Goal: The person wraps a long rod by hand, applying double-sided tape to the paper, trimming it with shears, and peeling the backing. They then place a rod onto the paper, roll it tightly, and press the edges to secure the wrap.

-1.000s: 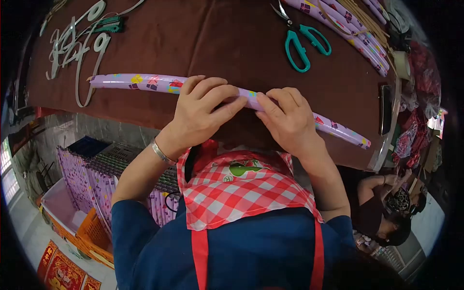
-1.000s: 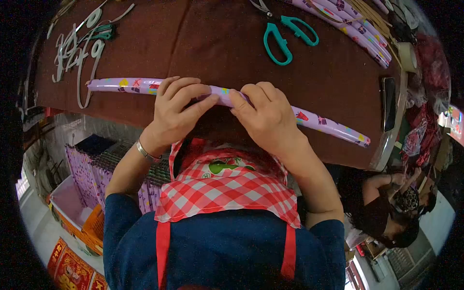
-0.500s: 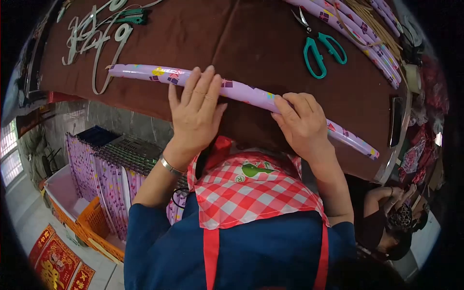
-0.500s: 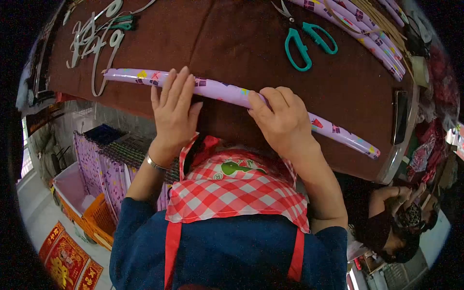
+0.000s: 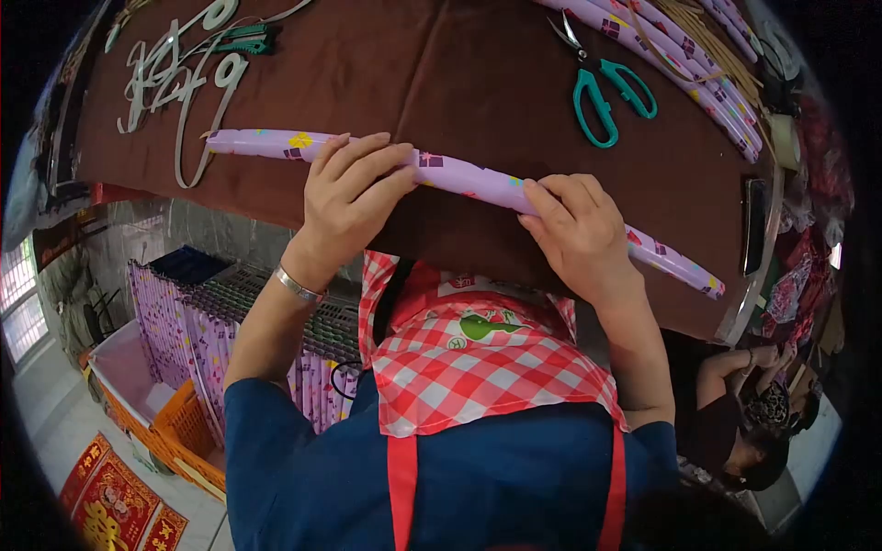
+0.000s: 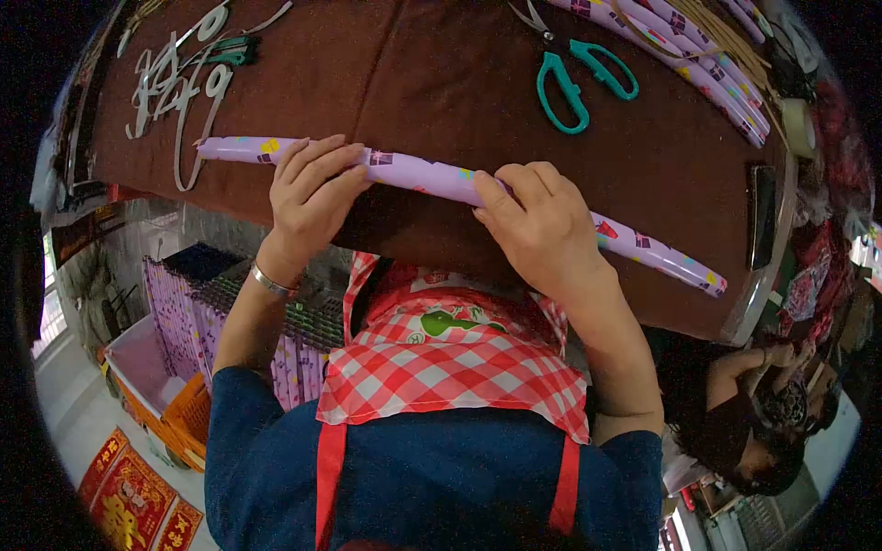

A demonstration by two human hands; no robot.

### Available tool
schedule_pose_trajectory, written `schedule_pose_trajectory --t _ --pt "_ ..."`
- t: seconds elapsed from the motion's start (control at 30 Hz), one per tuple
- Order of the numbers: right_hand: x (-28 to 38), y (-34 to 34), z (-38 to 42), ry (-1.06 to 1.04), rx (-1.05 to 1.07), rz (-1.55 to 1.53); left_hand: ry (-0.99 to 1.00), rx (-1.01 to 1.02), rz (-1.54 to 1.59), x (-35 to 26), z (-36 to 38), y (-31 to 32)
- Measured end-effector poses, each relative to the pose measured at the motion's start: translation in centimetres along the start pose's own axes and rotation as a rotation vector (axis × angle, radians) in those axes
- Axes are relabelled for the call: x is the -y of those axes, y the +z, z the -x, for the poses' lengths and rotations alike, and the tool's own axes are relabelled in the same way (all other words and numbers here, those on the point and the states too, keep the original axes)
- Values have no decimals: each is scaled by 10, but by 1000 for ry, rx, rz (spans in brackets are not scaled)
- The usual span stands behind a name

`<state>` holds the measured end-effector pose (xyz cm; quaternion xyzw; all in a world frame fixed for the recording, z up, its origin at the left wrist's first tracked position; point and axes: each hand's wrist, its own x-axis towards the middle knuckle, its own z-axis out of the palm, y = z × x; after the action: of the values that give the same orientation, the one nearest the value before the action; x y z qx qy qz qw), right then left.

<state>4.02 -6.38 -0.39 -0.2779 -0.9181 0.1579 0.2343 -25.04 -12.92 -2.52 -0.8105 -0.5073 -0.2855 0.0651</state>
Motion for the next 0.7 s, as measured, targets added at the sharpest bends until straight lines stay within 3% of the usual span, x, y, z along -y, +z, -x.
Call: schedule_pose_trajectory --t 0.23,0.43,0.7 --pt "-1 -1 -1 15 25 -4 -7 87 -30 -2 -12 -4" --pt "1 -1 -2 21 17 -20 127 42 17 9 -8 -9" --pt "2 -2 -3 30 29 -17 124 67 16 12 -9 -8"
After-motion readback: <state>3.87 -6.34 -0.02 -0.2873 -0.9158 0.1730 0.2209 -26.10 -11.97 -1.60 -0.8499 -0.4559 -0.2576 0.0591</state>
